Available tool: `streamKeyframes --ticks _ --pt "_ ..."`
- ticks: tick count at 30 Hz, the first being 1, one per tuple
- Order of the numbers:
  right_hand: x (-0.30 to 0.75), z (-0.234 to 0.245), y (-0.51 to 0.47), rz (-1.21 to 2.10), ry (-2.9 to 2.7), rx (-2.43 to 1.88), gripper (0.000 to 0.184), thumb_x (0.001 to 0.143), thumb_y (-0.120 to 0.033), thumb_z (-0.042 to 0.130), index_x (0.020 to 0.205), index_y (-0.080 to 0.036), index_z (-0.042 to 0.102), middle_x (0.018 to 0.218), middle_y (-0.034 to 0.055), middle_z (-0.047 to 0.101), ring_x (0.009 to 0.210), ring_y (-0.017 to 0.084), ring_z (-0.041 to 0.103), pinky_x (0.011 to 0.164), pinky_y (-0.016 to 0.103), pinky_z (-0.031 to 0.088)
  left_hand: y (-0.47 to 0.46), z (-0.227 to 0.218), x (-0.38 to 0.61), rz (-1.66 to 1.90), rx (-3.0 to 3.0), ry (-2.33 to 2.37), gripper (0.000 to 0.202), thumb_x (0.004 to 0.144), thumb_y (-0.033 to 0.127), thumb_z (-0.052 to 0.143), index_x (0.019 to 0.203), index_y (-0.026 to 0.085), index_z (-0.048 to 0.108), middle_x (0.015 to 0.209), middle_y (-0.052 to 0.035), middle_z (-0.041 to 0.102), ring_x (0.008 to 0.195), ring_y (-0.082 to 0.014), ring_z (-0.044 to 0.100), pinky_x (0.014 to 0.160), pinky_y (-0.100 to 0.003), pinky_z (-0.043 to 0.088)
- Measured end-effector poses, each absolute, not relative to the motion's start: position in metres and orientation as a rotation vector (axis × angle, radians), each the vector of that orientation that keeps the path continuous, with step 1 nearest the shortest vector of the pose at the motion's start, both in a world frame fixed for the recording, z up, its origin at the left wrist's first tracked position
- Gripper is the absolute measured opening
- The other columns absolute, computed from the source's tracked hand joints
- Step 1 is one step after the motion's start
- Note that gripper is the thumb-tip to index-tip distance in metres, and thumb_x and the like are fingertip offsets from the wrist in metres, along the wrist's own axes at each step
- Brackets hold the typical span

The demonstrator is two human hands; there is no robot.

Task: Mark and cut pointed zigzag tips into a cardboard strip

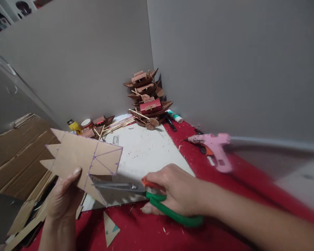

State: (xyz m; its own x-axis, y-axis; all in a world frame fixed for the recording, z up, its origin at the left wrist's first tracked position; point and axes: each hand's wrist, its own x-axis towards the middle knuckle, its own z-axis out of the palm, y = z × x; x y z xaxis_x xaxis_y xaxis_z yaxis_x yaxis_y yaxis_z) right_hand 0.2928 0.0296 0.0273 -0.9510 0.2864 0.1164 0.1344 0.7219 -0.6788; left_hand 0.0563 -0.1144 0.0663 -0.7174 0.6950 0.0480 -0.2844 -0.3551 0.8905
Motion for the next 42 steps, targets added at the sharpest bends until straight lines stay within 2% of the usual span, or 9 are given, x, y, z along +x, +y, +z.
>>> streamKeyframes --ticks 5,10,14,18,21,25,31,36,42 --pt "0.294 0.03 0.024 1.14 -2.699 -0.343 0.041 0.079 -0.058 0.061 0.069 -0.019 0.05 0.058 -0.0046 0.04 0.052 0.01 0.033 0.049 0.022 0.027 -0.112 0.067 0.057 2.125 0.621 1.22 0.062 0.068 0.016 0.079 0.127 0.022 0.061 0.11 -0.0064 0.074 0.102 -0.0253 0.069 0.078 -0.026 0.059" --pt "0.295 0.032 0.019 1.223 -2.665 -0.386 0.046 0.081 -0.062 0.056 0.067 -0.018 0.051 0.06 -0.0029 0.042 0.056 0.011 0.036 0.049 0.021 0.029 -0.113 0.066 0.061 2.134 0.648 1.213 0.063 0.065 0.016 0.082 0.124 0.021 0.062 0.103 -0.0058 0.075 0.098 -0.026 0.07 0.08 -0.032 0.059" --pt "0.296 0.027 0.017 1.322 -2.596 -0.346 0.051 0.083 -0.065 0.052 0.069 -0.016 0.055 0.059 -0.0033 0.039 0.058 0.011 0.036 0.049 0.02 0.03 -0.114 0.065 0.063 2.102 0.63 1.254 0.057 0.062 0.02 0.084 0.116 0.016 0.067 0.084 -0.0056 0.076 0.075 -0.0241 0.073 0.06 -0.028 0.06" --pt "0.296 0.023 0.018 1.395 -2.582 -0.34 0.054 0.083 -0.069 0.052 0.07 -0.016 0.055 0.059 -0.0035 0.037 0.059 0.011 0.036 0.049 0.019 0.03 -0.113 0.065 0.063 2.084 0.599 1.269 0.054 0.059 0.022 0.085 0.11 0.014 0.069 0.08 -0.0058 0.076 0.059 -0.0199 0.07 0.044 -0.022 0.056" --pt "0.295 0.021 0.019 1.41 -2.59 -0.328 0.055 0.082 -0.07 0.051 0.07 -0.017 0.052 0.061 -0.0039 0.035 0.059 0.011 0.033 0.049 0.02 0.028 -0.112 0.063 0.065 2.066 0.631 1.259 0.054 0.06 0.022 0.085 0.11 0.015 0.069 0.08 -0.0049 0.076 0.055 -0.0164 0.068 0.043 -0.021 0.055" --pt "0.29 0.019 0.021 1.375 -2.639 -0.273 0.053 0.084 -0.068 0.048 0.067 -0.018 0.044 0.061 -0.0046 0.032 0.059 0.01 0.031 0.051 0.021 0.025 -0.11 0.059 0.07 2.022 0.651 1.228 0.048 0.064 0.024 0.084 0.108 0.014 0.069 0.082 -0.0062 0.076 0.06 -0.0178 0.07 0.046 -0.022 0.056" --pt "0.288 0.019 0.021 1.374 -2.631 -0.246 0.051 0.086 -0.066 0.044 0.067 -0.019 0.039 0.061 -0.0051 0.03 0.057 0.01 0.029 0.051 0.022 0.024 -0.109 0.058 0.071 2.016 0.581 1.215 0.043 0.06 0.024 0.085 0.1 0.013 0.072 0.078 -0.0055 0.075 0.058 -0.016 0.068 0.042 -0.02 0.054" --pt "0.287 0.022 0.017 1.352 -2.603 -0.306 0.052 0.085 -0.068 0.044 0.068 -0.019 0.038 0.063 -0.0046 0.031 0.059 0.01 0.029 0.051 0.022 0.025 -0.108 0.053 0.073 1.99 0.553 1.242 0.039 0.06 0.025 0.086 0.095 0.013 0.073 0.086 -0.0049 0.075 0.064 -0.0168 0.068 0.045 -0.023 0.056" --pt "0.285 0.019 0.018 1.372 -2.574 -0.304 0.048 0.085 -0.062 0.049 0.066 -0.019 0.039 0.06 -0.0056 0.031 0.056 0.009 0.029 0.049 0.021 0.025 -0.104 0.05 0.079 1.981 0.507 1.21 0.034 0.057 0.025 0.087 0.086 0.012 0.074 0.083 -0.005 0.075 0.062 -0.0152 0.067 0.045 -0.021 0.055"
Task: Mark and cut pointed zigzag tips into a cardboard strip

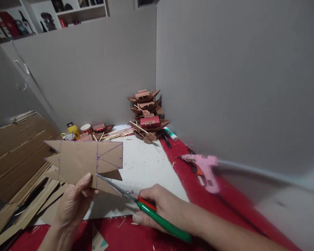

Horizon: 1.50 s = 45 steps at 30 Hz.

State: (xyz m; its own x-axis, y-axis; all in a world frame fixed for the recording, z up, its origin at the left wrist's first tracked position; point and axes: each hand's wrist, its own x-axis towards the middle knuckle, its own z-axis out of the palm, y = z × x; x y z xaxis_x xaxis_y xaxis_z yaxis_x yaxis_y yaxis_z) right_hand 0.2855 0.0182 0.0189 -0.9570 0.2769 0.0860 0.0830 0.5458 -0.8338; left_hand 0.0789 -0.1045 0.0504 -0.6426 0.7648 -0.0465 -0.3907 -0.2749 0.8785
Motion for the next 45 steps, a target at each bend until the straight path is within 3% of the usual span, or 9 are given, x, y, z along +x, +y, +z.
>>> streamKeyframes --ticks 7,12,14,17,19,23,28,35,45 --pt "0.286 0.01 0.021 1.376 -2.545 -0.312 0.038 0.082 -0.047 0.061 0.067 -0.018 0.042 0.058 -0.0072 0.033 0.055 0.008 0.029 0.048 0.019 0.026 -0.105 0.054 0.082 1.988 0.44 1.168 0.032 0.054 0.026 0.09 0.078 0.011 0.075 0.073 -0.0028 0.073 0.056 -0.0121 0.064 0.044 -0.018 0.053" --pt "0.286 0.012 0.018 1.341 -2.543 -0.351 0.038 0.081 -0.046 0.063 0.067 -0.019 0.041 0.057 -0.0077 0.033 0.054 0.008 0.029 0.048 0.019 0.026 -0.106 0.055 0.083 2.008 0.446 1.136 0.028 0.053 0.024 0.09 0.073 0.012 0.073 0.068 0.0001 0.072 0.05 -0.0086 0.061 0.044 -0.017 0.053" --pt "0.286 0.012 0.018 1.343 -2.533 -0.346 0.039 0.081 -0.048 0.062 0.067 -0.019 0.041 0.057 -0.0076 0.035 0.054 0.008 0.029 0.048 0.019 0.027 -0.106 0.055 0.083 2.016 0.42 1.127 0.027 0.051 0.023 0.091 0.063 0.013 0.069 0.068 0.0004 0.072 0.054 -0.011 0.065 0.044 -0.017 0.053" --pt "0.287 0.011 0.017 1.329 -2.523 -0.366 0.041 0.082 -0.051 0.061 0.066 -0.019 0.042 0.057 -0.007 0.038 0.054 0.008 0.031 0.048 0.019 0.027 -0.106 0.054 0.082 2.036 0.366 1.109 0.033 0.046 0.02 0.092 0.051 0.015 0.061 0.05 0.0056 0.061 0.057 -0.0163 0.068 0.042 -0.019 0.054" --pt "0.287 0.01 0.016 1.297 -2.517 -0.375 0.042 0.081 -0.052 0.062 0.066 -0.019 0.042 0.057 -0.0069 0.039 0.053 0.008 0.031 0.048 0.02 0.027 -0.106 0.054 0.082 2.05 0.318 1.095 0.032 0.043 0.018 0.093 0.055 0.016 0.063 0.048 0.0074 0.059 0.057 -0.0169 0.069 0.04 -0.019 0.053" --pt "0.288 0.009 0.015 1.243 -2.51 -0.376 0.041 0.081 -0.053 0.063 0.067 -0.019 0.044 0.057 -0.0069 0.039 0.052 0.008 0.03 0.048 0.021 0.027 -0.107 0.054 0.084 2.058 0.195 1.069 0.042 0.041 0.014 0.093 0.076 0.017 0.071 0.07 0.0041 0.073 0.052 -0.0136 0.067 0.038 -0.02 0.053" --pt "0.287 0.004 0.016 1.165 -2.488 -0.331 0.036 0.083 -0.05 0.062 0.072 -0.019 0.047 0.059 -0.0067 0.041 0.052 0.008 0.031 0.049 0.021 0.027 -0.107 0.052 0.087 2.034 0.062 0.98 0.032 0.056 0.007 0.081 0.086 0.017 0.072 0.076 -0.0026 0.077 0.061 -0.0177 0.071 0.047 -0.022 0.056" --pt "0.285 0.005 0.016 1.049 -2.531 -0.432 0.033 0.079 -0.047 0.065 0.073 -0.02 0.047 0.057 -0.0075 0.039 0.05 0.009 0.029 0.048 0.022 0.027 -0.107 0.05 0.087 1.928 0.028 0.873 0.028 0.076 0.003 0.059 0.096 0.018 0.073 0.079 -0.0044 0.077 0.082 -0.0192 0.074 0.079 -0.03 0.059" --pt "0.283 0.005 0.014 1.035 -2.545 -0.367 0.039 0.081 -0.054 0.061 0.075 -0.022 0.042 0.058 -0.0075 0.039 0.051 0.009 0.027 0.049 0.022 0.026 -0.105 0.045 0.086 1.918 0.044 0.791 0.023 0.08 0.003 0.057 0.075 0.017 0.074 0.075 -0.0037 0.077 0.072 -0.0153 0.074 0.073 -0.023 0.059"
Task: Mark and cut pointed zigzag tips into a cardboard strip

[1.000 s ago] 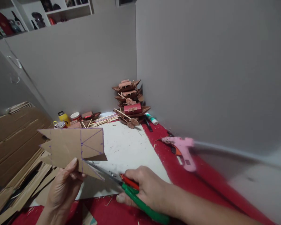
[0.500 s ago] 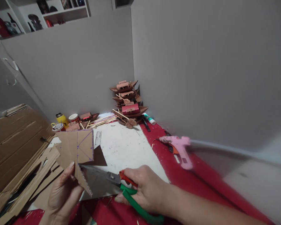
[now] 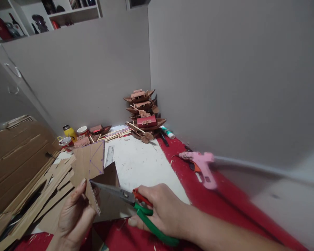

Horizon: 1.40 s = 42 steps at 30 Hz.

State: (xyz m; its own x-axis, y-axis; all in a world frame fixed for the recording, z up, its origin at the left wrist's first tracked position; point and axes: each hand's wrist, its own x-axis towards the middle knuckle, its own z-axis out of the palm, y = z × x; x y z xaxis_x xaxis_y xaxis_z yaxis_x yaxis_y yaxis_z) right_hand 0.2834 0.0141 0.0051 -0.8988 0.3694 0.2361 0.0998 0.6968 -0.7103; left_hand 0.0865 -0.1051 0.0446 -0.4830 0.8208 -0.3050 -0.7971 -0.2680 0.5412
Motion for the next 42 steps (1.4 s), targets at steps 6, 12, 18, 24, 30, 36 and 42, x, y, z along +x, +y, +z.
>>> streamKeyframes --ticks 6,12,18,24,30,36,42 --pt "0.282 0.007 0.013 1.005 -2.562 -0.38 0.04 0.082 -0.057 0.059 0.074 -0.021 0.044 0.058 -0.0068 0.04 0.05 0.01 0.028 0.049 0.023 0.026 -0.106 0.047 0.083 1.875 0.133 0.691 0.024 0.077 0.0 0.058 0.074 0.017 0.075 0.067 -0.0016 0.075 0.059 -0.0111 0.07 0.058 -0.015 0.056" --pt "0.282 0.006 0.015 0.895 -2.562 -0.38 0.039 0.081 -0.058 0.06 0.076 -0.021 0.048 0.059 -0.0034 0.049 0.05 0.011 0.038 0.051 0.024 0.029 -0.108 0.045 0.08 1.815 0.227 0.605 0.02 0.076 0.001 0.064 0.078 0.018 0.075 0.072 -0.0009 0.076 0.06 -0.0102 0.07 0.058 -0.014 0.054" --pt "0.283 0.009 0.015 0.803 -2.544 -0.375 0.041 0.082 -0.061 0.057 0.076 -0.02 0.051 0.059 -0.0016 0.055 0.049 0.013 0.047 0.05 0.025 0.028 -0.107 0.049 0.085 1.834 0.28 0.582 0.016 0.068 0.003 0.075 0.066 0.018 0.071 0.061 0.003 0.071 0.05 -0.0064 0.062 0.051 -0.012 0.05" --pt "0.282 0.015 0.015 0.715 -2.54 -0.413 0.042 0.082 -0.061 0.057 0.079 -0.019 0.055 0.062 0.0013 0.062 0.054 0.017 0.058 0.051 0.026 0.029 -0.113 0.044 0.079 1.849 0.274 0.652 0.012 0.077 0.006 0.065 0.078 0.017 0.071 0.07 -0.0002 0.07 0.054 -0.0063 0.059 0.049 -0.013 0.048" --pt "0.281 0.014 0.017 0.608 -2.505 -0.397 0.04 0.081 -0.059 0.059 0.076 -0.02 0.056 0.061 0.0013 0.062 0.055 0.019 0.061 0.051 0.028 0.029 -0.113 0.034 0.078 1.877 0.295 0.673 0.011 0.077 0.006 0.065 0.077 0.017 0.068 0.071 0.0019 0.069 0.052 -0.0036 0.056 0.05 -0.01 0.047" --pt "0.278 0.005 0.018 0.554 -2.443 -0.364 0.038 0.085 -0.056 0.055 0.075 -0.02 0.058 0.061 0.0021 0.064 0.053 0.017 0.06 0.051 0.026 0.03 -0.112 0.043 0.079 1.797 0.356 0.659 0.017 0.075 0.009 0.071 0.088 0.021 0.07 0.073 0.0049 0.07 0.047 -0.0006 0.052 0.044 -0.007 0.041" --pt "0.277 0.009 0.021 0.774 -2.404 -0.521 0.04 0.077 -0.059 0.064 0.07 -0.02 0.06 0.055 -0.0002 0.06 0.047 0.014 0.054 0.048 0.023 0.03 -0.118 0.055 0.083 1.602 0.426 0.742 0.003 0.081 0.022 0.071 0.081 0.02 0.069 0.065 0.0038 0.064 0.051 -0.0042 0.057 0.048 -0.012 0.044"
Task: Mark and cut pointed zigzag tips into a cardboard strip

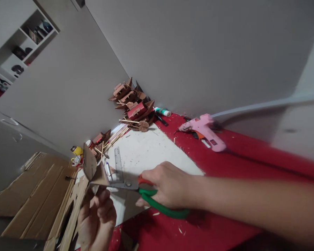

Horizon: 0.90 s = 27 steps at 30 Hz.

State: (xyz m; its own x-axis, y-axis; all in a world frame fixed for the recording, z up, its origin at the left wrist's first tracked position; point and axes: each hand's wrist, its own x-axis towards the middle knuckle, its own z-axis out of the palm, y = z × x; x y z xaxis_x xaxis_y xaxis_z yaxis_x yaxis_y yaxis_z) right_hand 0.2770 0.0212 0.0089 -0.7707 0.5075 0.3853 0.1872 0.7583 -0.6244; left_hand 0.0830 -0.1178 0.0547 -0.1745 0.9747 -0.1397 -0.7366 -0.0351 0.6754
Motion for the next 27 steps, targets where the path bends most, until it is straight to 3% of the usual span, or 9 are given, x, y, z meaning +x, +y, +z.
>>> streamKeyframes --ticks 4,7,9,12,15,18,21,27 --pt "0.276 0.013 0.029 0.899 -2.337 -0.746 0.041 0.072 -0.061 0.067 0.066 -0.021 0.06 0.051 -0.0016 0.055 0.044 0.012 0.045 0.046 0.023 0.028 -0.12 0.06 0.095 1.668 0.77 1.091 0.024 0.079 0.04 0.072 0.069 0.019 0.066 0.058 0.0022 0.061 0.047 -0.0089 0.056 0.045 -0.017 0.045" --pt "0.277 0.015 0.032 0.938 -2.328 -0.807 0.044 0.069 -0.065 0.066 0.065 -0.022 0.06 0.051 -0.0015 0.053 0.046 0.013 0.043 0.046 0.023 0.029 -0.113 0.064 0.102 2.162 1.087 1.54 0.015 0.069 0.021 0.082 0.076 0.022 0.069 0.076 0.0024 0.071 0.071 -0.0126 0.066 0.071 -0.021 0.052" --pt "0.277 0.015 0.03 0.966 -2.336 -0.795 0.044 0.069 -0.064 0.067 0.064 -0.021 0.06 0.051 -0.0017 0.053 0.047 0.012 0.043 0.046 0.023 0.03 -0.107 0.066 0.102 2.341 1.146 1.755 0.042 0.059 0.007 0.085 0.094 0.025 0.07 0.102 0.0013 0.072 0.099 -0.0159 0.065 0.091 -0.023 0.048" --pt "0.277 0.014 0.023 0.968 -2.368 -0.714 0.042 0.069 -0.061 0.069 0.063 -0.021 0.061 0.05 -0.0022 0.052 0.045 0.012 0.042 0.046 0.023 0.029 -0.102 0.065 0.095 2.173 1.078 1.889 0.058 0.054 0.0 0.084 0.103 0.027 0.07 0.123 -0.0017 0.066 0.122 -0.0206 0.055 0.098 -0.026 0.044" --pt "0.277 0.013 0.017 0.941 -2.421 -0.652 0.04 0.069 -0.06 0.069 0.064 -0.021 0.062 0.051 -0.0016 0.055 0.045 0.012 0.045 0.046 0.023 0.029 -0.106 0.057 0.086 2.017 1.18 2.041 0.049 0.055 -0.001 0.082 0.096 0.025 0.074 0.111 -0.0029 0.072 0.113 -0.0213 0.061 0.095 -0.024 0.045" --pt "0.277 0.012 0.016 0.871 -2.454 -0.632 0.036 0.071 -0.057 0.069 0.069 -0.021 0.064 0.054 0.0003 0.062 0.048 0.015 0.054 0.048 0.023 0.031 -0.112 0.045 0.081 2.05 1.295 2.139 0.038 0.059 -0.002 0.08 0.089 0.022 0.077 0.087 -0.0028 0.077 0.094 -0.0189 0.069 0.081 -0.018 0.049" --pt "0.278 0.01 0.018 0.714 -2.454 -0.579 0.035 0.074 -0.056 0.068 0.074 -0.02 0.065 0.061 0.0028 0.067 0.057 0.02 0.064 0.051 0.025 0.034 -0.116 0.038 0.082 2.152 1.283 2.138 0.031 0.064 0.002 0.078 0.089 0.022 0.077 0.071 -0.001 0.075 0.086 -0.0191 0.07 0.073 -0.018 0.05" --pt "0.276 0.006 0.022 0.366 -2.394 -0.458 0.042 0.079 -0.06 0.062 0.073 -0.018 0.062 0.064 0.0036 0.067 0.057 0.02 0.065 0.053 0.027 0.034 -0.122 0.044 0.093 2.163 1.238 2.164 0.021 0.07 0.017 0.079 0.088 0.028 0.077 0.085 0.0029 0.078 0.085 -0.018 0.07 0.083 -0.023 0.051"
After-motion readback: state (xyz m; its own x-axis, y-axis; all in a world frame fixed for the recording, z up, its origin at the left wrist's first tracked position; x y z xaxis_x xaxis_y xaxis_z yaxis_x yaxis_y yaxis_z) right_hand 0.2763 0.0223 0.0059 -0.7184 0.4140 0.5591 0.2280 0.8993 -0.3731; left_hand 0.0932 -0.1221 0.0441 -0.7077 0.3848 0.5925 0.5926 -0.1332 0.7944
